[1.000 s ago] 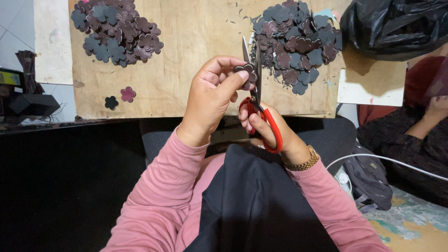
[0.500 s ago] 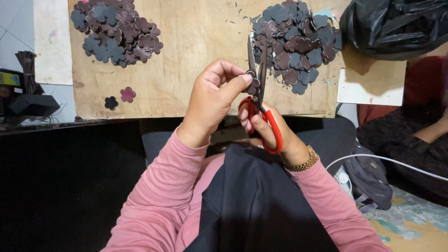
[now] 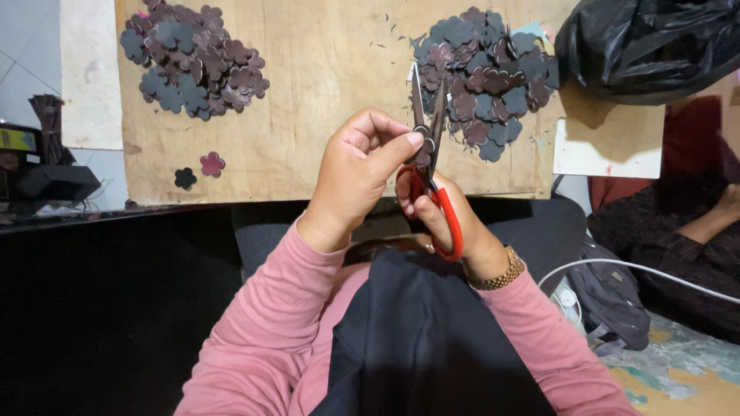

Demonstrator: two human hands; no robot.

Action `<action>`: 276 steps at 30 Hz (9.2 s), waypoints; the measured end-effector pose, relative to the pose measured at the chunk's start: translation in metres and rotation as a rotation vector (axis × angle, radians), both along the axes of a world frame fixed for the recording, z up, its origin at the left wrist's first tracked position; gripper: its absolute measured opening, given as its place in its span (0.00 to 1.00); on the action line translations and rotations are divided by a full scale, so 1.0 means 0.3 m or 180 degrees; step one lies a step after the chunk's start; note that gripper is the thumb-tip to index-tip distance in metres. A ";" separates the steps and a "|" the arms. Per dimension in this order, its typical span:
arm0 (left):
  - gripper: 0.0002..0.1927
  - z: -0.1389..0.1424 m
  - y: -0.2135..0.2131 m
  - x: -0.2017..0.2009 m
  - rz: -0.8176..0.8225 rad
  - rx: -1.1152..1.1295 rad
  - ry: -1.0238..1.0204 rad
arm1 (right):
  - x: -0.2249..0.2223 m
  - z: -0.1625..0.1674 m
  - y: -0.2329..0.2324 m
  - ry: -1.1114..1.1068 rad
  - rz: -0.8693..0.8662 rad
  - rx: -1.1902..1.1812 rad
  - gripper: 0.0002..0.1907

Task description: The person trims the edges of small flower-shaped pieces using red-handled scissors. They hold each piece in the left hand and carefully cut along the perimeter, then place the trimmed pieces onto a wooden board with other similar pieces.

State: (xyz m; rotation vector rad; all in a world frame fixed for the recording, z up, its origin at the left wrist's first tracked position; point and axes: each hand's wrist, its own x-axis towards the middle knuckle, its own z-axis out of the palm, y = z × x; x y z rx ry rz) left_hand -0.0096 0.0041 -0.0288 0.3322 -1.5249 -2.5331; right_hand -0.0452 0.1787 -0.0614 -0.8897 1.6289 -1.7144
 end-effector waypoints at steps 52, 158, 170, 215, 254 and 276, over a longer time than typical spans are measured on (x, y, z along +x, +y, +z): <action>0.07 0.030 0.049 0.018 0.0197 0.0406 0.0009 | 0.047 -0.013 -0.028 -0.0398 -0.0429 -0.0335 0.31; 0.09 0.011 -0.068 0.027 -0.0038 -0.0145 0.0071 | 0.007 -0.015 0.009 -0.0345 0.0030 0.0155 0.36; 0.10 0.026 -0.087 0.036 -0.0085 -0.0255 -0.0087 | -0.005 -0.034 0.032 -0.0364 0.0095 0.0294 0.30; 0.05 0.027 -0.036 0.021 -0.0358 -0.0377 0.0102 | 0.001 -0.019 0.006 -0.0219 0.0016 -0.0026 0.44; 0.05 0.004 -0.035 0.013 -0.0209 -0.0381 0.0131 | 0.007 -0.046 0.013 -0.0460 -0.0176 -0.0072 0.38; 0.06 -0.010 -0.035 0.018 -0.0160 -0.0326 0.0159 | 0.007 -0.048 0.013 -0.0691 -0.0144 0.0008 0.33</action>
